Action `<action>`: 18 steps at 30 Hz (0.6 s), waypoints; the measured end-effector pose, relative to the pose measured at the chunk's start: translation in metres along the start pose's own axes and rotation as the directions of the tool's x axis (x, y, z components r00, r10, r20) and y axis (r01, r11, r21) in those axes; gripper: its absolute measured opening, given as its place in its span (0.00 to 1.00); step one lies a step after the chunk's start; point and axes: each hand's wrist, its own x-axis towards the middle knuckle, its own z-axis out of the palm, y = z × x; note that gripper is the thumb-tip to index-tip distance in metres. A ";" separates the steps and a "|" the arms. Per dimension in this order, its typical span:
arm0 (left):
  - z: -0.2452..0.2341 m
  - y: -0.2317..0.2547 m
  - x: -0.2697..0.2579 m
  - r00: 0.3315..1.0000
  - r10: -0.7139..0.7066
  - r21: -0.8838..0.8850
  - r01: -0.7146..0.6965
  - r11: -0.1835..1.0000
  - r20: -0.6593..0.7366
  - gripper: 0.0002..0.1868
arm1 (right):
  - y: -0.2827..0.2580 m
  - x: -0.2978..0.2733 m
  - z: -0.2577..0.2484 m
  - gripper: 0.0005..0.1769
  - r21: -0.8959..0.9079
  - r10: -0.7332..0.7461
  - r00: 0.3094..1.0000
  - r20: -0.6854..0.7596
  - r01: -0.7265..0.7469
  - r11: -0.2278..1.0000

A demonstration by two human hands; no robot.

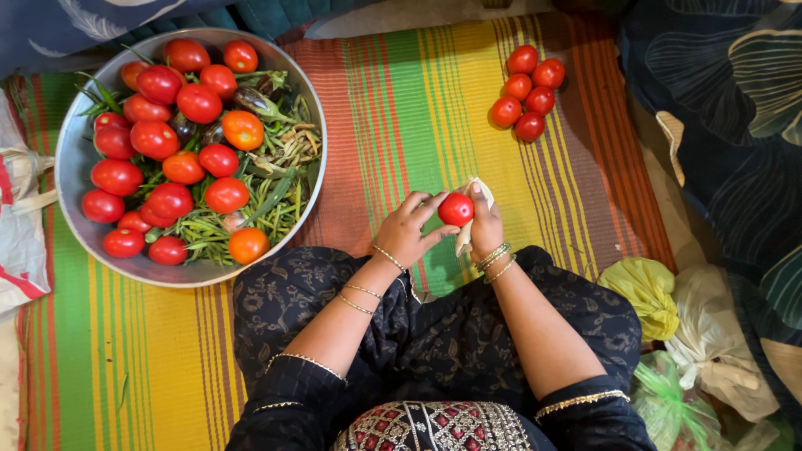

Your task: The person wipes individual tomatoes with a small cloth, moving them from a large bowl into a smaller group on the floor.

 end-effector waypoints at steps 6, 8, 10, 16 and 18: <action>-0.001 0.001 0.001 0.999 0.008 0.004 -0.008 1.000 0.038 0.42 | 0.002 0.005 -0.004 0.18 -0.076 -0.001 1.000 -0.028 -0.002 0.997; -0.001 0.001 0.001 0.999 0.003 -0.004 -0.003 1.000 0.050 0.43 | 0.001 0.006 -0.005 0.18 -0.118 -0.007 0.999 -0.031 0.003 0.993; -0.001 0.001 0.002 0.996 -0.024 -0.013 0.025 1.000 0.091 0.44 | 0.000 0.005 -0.005 0.18 -0.159 -0.029 0.999 -0.028 0.024 0.987; 0.001 -0.002 0.002 0.990 -0.031 -0.003 0.031 1.000 0.137 0.44 | -0.005 0.003 0.001 0.16 -0.229 -0.082 0.994 -0.069 0.064 0.971; 0.003 -0.002 0.002 0.992 -0.025 -0.002 0.026 1.000 0.127 0.43 | -0.008 0.003 0.003 0.15 -0.254 -0.095 0.992 -0.083 0.071 0.965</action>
